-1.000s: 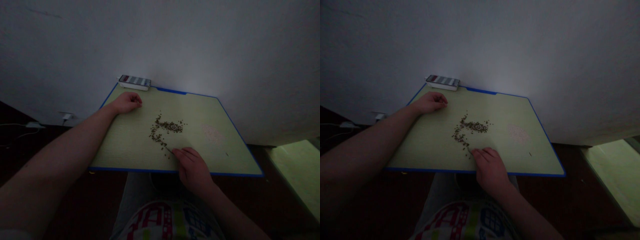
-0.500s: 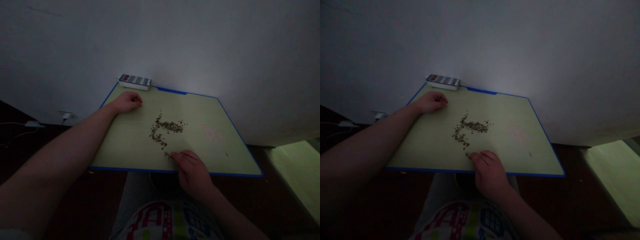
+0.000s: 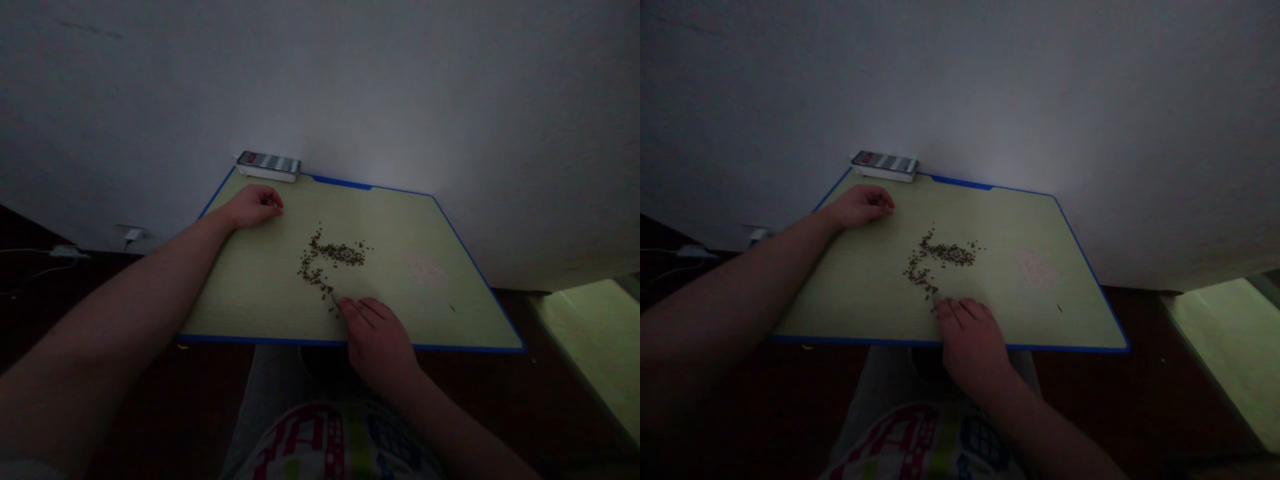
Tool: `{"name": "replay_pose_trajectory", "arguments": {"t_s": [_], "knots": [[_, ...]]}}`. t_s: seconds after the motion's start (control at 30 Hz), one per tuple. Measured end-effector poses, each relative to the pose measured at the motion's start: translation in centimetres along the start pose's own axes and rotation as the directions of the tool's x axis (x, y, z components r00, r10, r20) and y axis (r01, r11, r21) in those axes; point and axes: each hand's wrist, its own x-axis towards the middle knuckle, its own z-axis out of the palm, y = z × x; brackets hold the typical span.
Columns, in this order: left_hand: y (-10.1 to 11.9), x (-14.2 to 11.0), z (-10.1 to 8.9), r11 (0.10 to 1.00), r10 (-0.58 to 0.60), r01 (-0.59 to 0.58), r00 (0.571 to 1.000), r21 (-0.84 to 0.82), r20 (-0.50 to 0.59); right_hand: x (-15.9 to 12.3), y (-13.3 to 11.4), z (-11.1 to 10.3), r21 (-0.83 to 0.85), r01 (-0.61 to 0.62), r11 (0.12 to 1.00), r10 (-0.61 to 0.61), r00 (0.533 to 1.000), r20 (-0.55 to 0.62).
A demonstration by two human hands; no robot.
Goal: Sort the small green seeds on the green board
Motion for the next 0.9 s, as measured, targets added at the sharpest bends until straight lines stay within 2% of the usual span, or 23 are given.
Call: {"name": "replay_pose_trajectory", "arguments": {"t_s": [0.23,0.43,0.63,0.77,0.9], "knots": [[0.2,-0.1,0.0,1.0,-0.009,0.009,1.0,-0.003,-0.003,-0.5,1.6,-0.7,-0.09,-0.104,0.99,0.107,0.994,0.021],[0.1,-0.1,0.0,0.999,-0.033,0.033,0.999,-0.028,0.015,-0.7,0.7,-0.4,-0.046,-0.019,0.999,0.023,0.997,0.075],[-0.4,0.2,0.0,1.0,-0.004,0.004,1.0,-0.006,0.007,0.6,-0.2,0.3,-0.078,-0.011,0.997,0.023,0.986,0.163],[-0.1,0.0,0.0,1.0,0.005,-0.005,1.0,-0.008,0.011,1.7,0.2,0.1,-0.113,-0.082,0.99,0.104,0.972,0.209],[0.1,-0.1,0.0,1.0,0.009,-0.009,1.0,0.002,0.004,2.0,1.9,-0.5,-0.183,-0.194,0.964,0.237,0.939,0.25]]}}
